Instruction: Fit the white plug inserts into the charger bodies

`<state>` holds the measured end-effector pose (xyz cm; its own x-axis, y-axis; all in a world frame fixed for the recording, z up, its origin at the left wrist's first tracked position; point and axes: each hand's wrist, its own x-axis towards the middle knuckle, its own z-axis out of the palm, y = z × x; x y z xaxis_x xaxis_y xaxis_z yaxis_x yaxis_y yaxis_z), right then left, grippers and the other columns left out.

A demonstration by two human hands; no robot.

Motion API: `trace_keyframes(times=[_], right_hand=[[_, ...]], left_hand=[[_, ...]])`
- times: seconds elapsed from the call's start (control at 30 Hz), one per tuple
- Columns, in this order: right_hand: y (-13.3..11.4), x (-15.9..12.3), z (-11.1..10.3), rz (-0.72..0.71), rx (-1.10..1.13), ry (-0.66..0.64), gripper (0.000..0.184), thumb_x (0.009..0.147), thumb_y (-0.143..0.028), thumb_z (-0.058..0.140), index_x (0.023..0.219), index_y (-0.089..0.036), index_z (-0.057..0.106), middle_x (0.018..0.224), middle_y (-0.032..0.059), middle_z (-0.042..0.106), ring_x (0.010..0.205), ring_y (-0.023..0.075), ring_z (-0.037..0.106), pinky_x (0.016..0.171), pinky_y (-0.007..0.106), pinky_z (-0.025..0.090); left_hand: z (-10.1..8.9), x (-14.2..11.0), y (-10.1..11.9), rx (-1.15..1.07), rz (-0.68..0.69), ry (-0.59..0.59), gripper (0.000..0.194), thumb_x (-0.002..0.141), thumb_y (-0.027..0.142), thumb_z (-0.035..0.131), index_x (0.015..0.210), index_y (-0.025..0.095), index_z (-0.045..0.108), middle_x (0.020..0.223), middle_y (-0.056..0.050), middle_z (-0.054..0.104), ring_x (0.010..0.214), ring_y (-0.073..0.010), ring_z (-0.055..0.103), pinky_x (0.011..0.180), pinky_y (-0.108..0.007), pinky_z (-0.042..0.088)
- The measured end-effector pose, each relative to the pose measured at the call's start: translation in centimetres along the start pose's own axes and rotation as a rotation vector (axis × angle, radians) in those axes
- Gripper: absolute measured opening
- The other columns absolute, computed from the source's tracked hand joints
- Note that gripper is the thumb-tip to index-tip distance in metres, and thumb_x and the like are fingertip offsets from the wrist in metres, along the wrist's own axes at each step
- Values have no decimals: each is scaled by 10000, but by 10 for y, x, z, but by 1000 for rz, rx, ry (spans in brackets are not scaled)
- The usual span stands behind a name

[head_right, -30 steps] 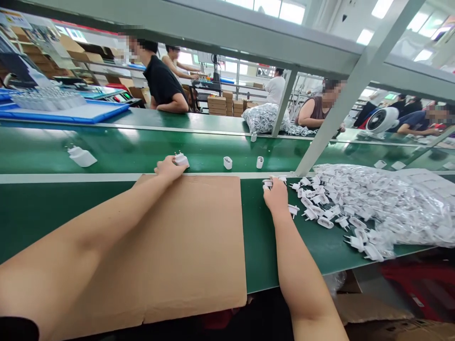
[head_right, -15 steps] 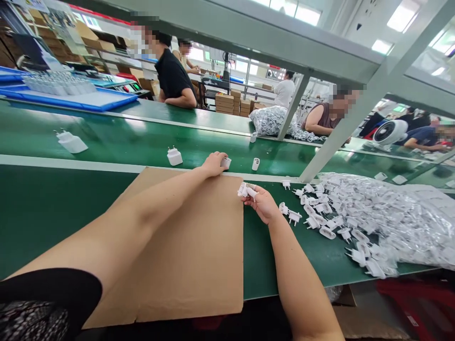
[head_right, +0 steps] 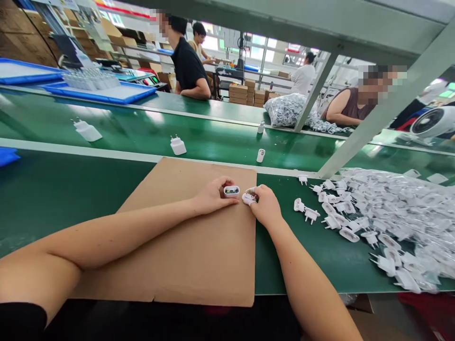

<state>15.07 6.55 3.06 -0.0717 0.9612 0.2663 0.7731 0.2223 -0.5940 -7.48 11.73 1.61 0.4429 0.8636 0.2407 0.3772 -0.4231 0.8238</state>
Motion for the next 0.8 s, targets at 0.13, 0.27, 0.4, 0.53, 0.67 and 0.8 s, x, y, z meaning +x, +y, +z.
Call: trace_keyframes(times=[0.13, 0.27, 0.4, 0.53, 0.67, 0.8], right_hand=[[-4, 4, 1, 37, 113, 185, 229, 863, -313, 683, 1041, -220, 794, 896, 44, 652, 807, 214, 641, 776, 373, 533], [-33, -4, 6, -144, 195, 205, 237, 932, -286, 627, 1137, -248, 740, 1066, 79, 683, 983, 241, 665, 878, 388, 558], [-51, -9, 14, -323, -8, 147, 268, 909, -130, 541, 1083, -246, 710, 1009, 86, 663, 994, 268, 610, 857, 413, 527], [-47, -4, 17, -326, -77, 75, 214, 898, -133, 559, 1025, -239, 696, 916, 67, 639, 910, 261, 579, 796, 390, 502], [-43, 0, 16, -312, -82, 77, 245, 885, -132, 565, 1058, -240, 702, 960, 71, 673, 940, 268, 588, 829, 395, 494], [-43, 0, 15, -314, -141, 143, 278, 862, -122, 558, 1066, -246, 701, 985, 69, 687, 980, 278, 598, 908, 423, 465]], left_hand=[[1, -11, -1, -10, 2, -21, 336, 746, 413, 827, 974, 188, 727, 949, -66, 690, 862, -215, 620, 736, -321, 499], [1, -4, -1, -60, 43, -80, 276, 753, 426, 823, 852, 187, 728, 847, -38, 670, 816, -202, 609, 701, -303, 476], [1, -2, 0, -111, 66, -93, 233, 770, 414, 795, 762, 193, 717, 836, -32, 656, 853, -209, 622, 751, -314, 484], [1, -2, -1, -136, 48, -79, 208, 720, 382, 839, 748, 200, 744, 912, -42, 645, 884, -215, 633, 777, -325, 500], [0, 0, -1, -112, 49, -103, 212, 738, 392, 841, 754, 199, 755, 863, -40, 627, 846, -211, 621, 742, -322, 486], [0, 0, -1, -115, 40, -102, 227, 736, 402, 860, 777, 201, 762, 895, -44, 649, 858, -213, 616, 745, -318, 489]])
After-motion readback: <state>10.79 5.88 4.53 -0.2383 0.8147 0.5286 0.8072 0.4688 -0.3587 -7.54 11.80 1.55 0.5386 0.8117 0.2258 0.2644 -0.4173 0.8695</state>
